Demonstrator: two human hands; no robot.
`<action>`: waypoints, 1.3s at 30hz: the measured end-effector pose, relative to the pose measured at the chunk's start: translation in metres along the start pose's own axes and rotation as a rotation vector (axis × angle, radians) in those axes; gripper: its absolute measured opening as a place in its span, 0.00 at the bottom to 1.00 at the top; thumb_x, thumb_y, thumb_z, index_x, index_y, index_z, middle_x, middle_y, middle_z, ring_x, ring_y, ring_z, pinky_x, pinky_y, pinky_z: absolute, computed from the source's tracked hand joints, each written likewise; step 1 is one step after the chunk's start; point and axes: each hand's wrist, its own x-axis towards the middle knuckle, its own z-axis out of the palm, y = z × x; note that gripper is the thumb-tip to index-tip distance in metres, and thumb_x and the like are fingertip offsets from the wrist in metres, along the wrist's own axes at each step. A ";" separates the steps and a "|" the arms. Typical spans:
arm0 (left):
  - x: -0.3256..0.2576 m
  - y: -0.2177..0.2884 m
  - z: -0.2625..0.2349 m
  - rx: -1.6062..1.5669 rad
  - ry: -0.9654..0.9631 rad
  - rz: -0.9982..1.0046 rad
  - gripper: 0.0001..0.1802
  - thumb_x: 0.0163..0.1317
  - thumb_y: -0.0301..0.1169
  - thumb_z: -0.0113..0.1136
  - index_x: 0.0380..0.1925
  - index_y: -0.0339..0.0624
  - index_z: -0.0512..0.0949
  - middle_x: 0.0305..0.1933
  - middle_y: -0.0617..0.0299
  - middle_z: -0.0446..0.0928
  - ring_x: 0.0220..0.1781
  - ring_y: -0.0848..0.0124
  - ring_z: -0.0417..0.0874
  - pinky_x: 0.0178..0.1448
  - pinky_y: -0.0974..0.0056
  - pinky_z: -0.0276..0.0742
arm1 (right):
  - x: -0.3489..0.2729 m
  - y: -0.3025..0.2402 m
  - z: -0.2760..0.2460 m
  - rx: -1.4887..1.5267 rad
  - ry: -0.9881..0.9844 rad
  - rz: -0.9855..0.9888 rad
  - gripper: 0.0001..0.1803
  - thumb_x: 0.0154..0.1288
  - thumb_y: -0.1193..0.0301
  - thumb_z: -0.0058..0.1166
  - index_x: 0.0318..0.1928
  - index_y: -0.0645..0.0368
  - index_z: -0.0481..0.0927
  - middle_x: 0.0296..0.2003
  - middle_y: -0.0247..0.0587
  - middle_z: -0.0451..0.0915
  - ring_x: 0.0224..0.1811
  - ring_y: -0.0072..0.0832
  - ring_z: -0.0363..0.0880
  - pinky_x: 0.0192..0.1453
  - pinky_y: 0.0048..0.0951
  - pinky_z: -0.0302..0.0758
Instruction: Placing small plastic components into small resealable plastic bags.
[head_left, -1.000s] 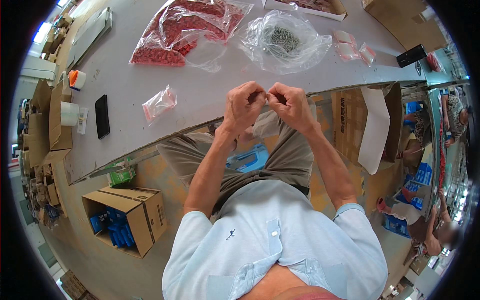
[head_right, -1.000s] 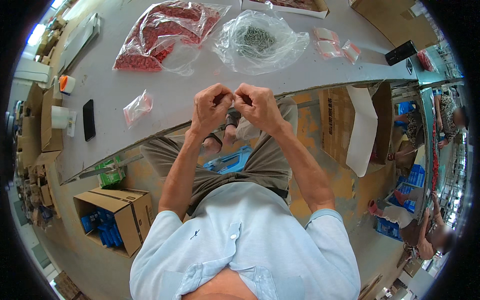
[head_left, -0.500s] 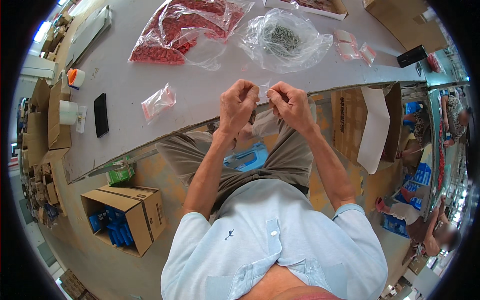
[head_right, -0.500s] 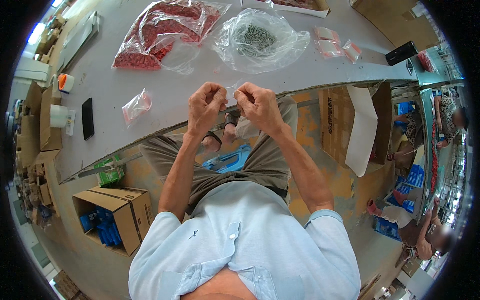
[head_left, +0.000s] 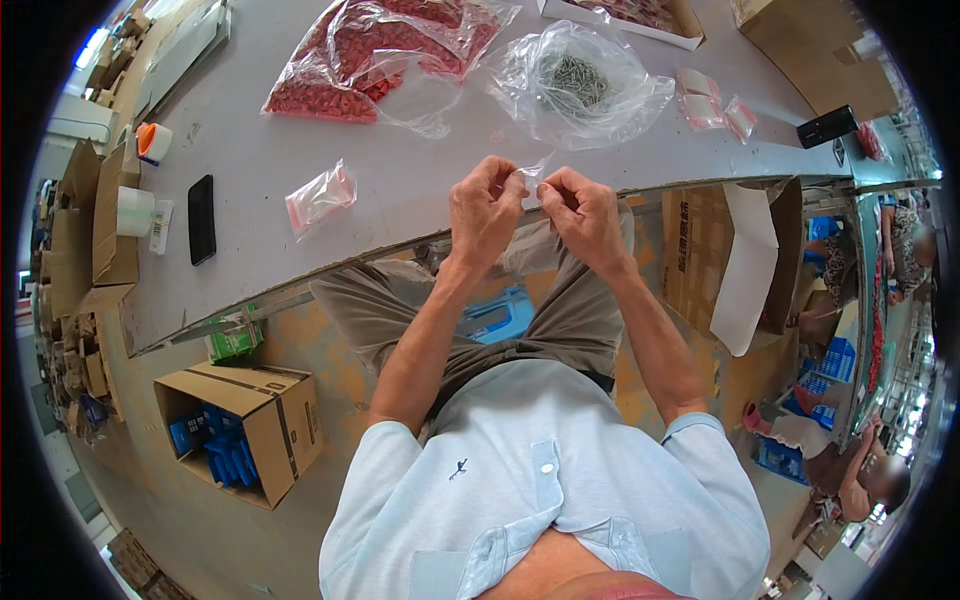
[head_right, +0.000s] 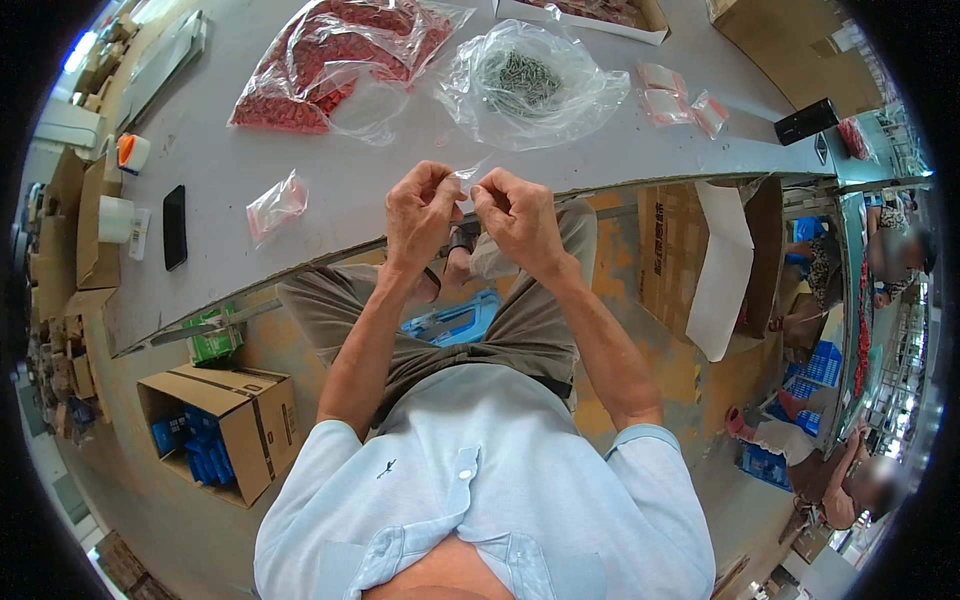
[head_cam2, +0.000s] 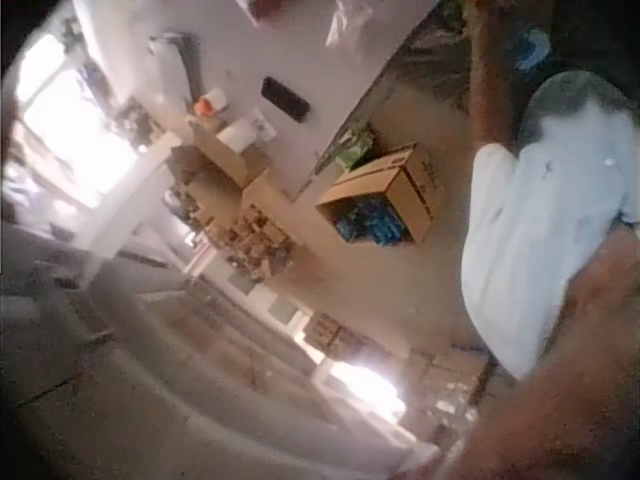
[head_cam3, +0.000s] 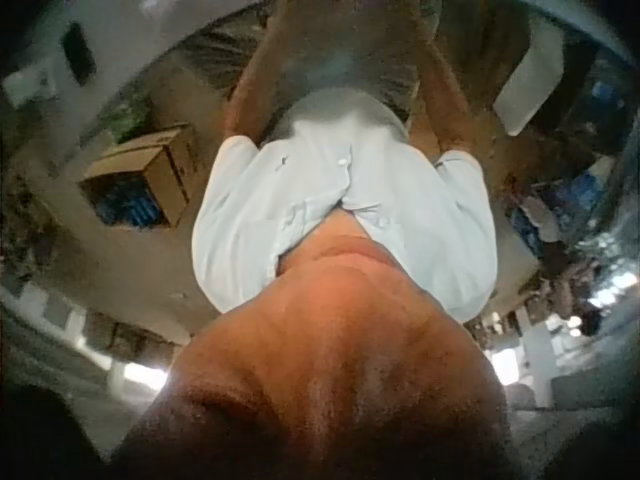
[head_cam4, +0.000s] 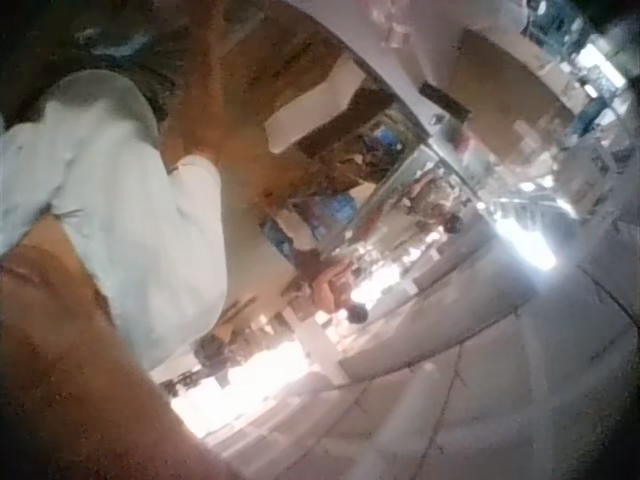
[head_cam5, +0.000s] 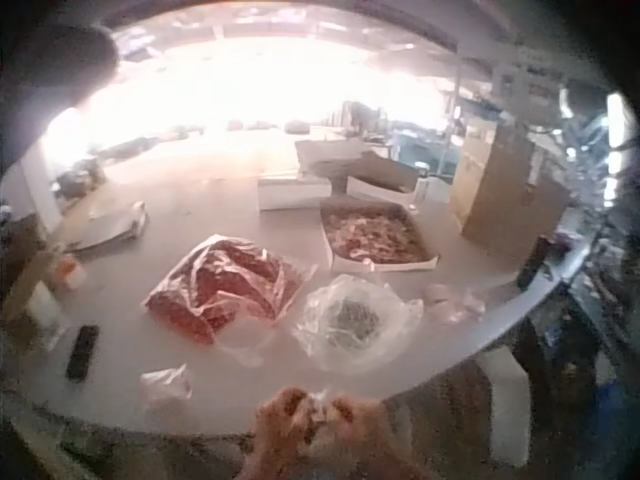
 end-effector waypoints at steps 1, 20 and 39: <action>-0.001 0.005 0.002 -0.054 0.025 0.006 0.06 0.69 0.25 0.61 0.40 0.31 0.83 0.30 0.59 0.85 0.31 0.76 0.85 0.36 0.69 0.82 | 0.000 -0.002 0.000 -0.004 0.000 -0.002 0.09 0.75 0.72 0.59 0.38 0.67 0.82 0.21 0.35 0.78 0.24 0.14 0.72 0.28 0.25 0.73; 0.022 -0.036 -0.059 -0.145 0.240 0.120 0.07 0.66 0.19 0.61 0.43 0.33 0.83 0.32 0.63 0.84 0.32 0.78 0.84 0.38 0.72 0.80 | 0.184 0.032 -0.080 -0.835 -0.280 -0.116 0.16 0.61 0.63 0.65 0.47 0.58 0.87 0.43 0.50 0.89 0.47 0.46 0.88 0.55 0.44 0.82; 0.023 -0.036 -0.051 0.044 0.378 0.183 0.05 0.65 0.21 0.64 0.40 0.34 0.83 0.28 0.64 0.84 0.29 0.80 0.83 0.35 0.72 0.78 | 0.184 0.062 -0.068 -0.738 -0.166 -0.247 0.11 0.61 0.70 0.62 0.40 0.64 0.86 0.31 0.50 0.87 0.32 0.40 0.86 0.44 0.39 0.81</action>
